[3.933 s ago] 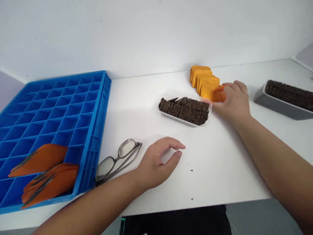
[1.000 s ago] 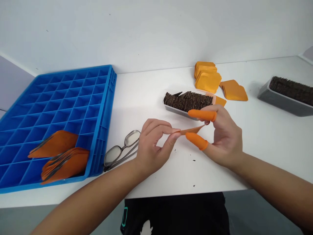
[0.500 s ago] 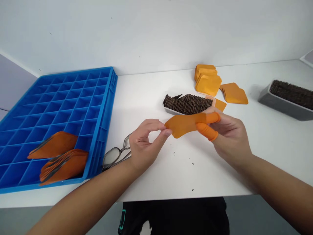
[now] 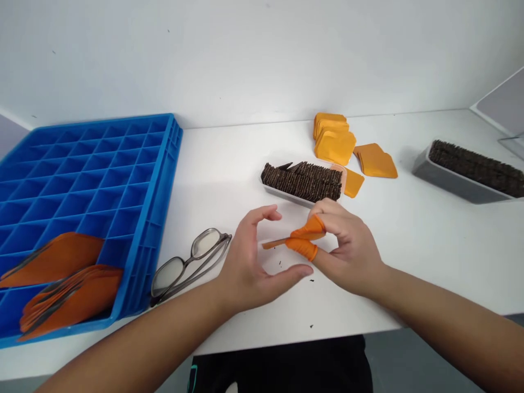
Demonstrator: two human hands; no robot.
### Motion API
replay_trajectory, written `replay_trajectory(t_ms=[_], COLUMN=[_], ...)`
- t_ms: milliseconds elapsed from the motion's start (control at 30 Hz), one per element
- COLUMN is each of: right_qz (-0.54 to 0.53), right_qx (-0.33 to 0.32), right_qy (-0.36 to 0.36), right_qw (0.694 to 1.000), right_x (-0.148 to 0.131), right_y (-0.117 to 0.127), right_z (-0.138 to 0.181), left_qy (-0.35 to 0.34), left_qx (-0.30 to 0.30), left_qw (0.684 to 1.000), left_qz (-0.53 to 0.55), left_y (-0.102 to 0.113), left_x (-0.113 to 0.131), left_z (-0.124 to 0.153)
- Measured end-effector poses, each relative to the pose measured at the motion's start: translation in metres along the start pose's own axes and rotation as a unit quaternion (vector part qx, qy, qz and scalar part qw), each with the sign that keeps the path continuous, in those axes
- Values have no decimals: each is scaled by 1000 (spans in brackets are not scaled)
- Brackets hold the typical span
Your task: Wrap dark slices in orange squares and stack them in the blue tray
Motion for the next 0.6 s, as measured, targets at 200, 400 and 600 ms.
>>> replay_trajectory(t_ms=[200, 400, 600], right_qz=[-61, -57, -66], right_qx=[-7, -12, -19], right_qy=[9, 16, 38], right_qw=[998, 998, 997], right_x=[-3, 1, 1], right_y=[-7, -3, -4], right_z=[0, -2, 0], left_qy=[19, 91, 96], left_qx=[5, -67, -90], left_qw=[995, 969, 979], left_qz=[95, 217, 154], left_y=[-10, -11, -12], left_x=[5, -3, -6], left_z=[6, 5, 7])
Point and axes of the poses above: each hand's wrist, its own z-axis away from the middle knuckle, its own y-axis out of the back of the hand, x = y × z, the point moved 1 cm from there along -z, towards the middle knuckle, and after that the axes turned 4 degrees about -x, right-handed, at the moved point
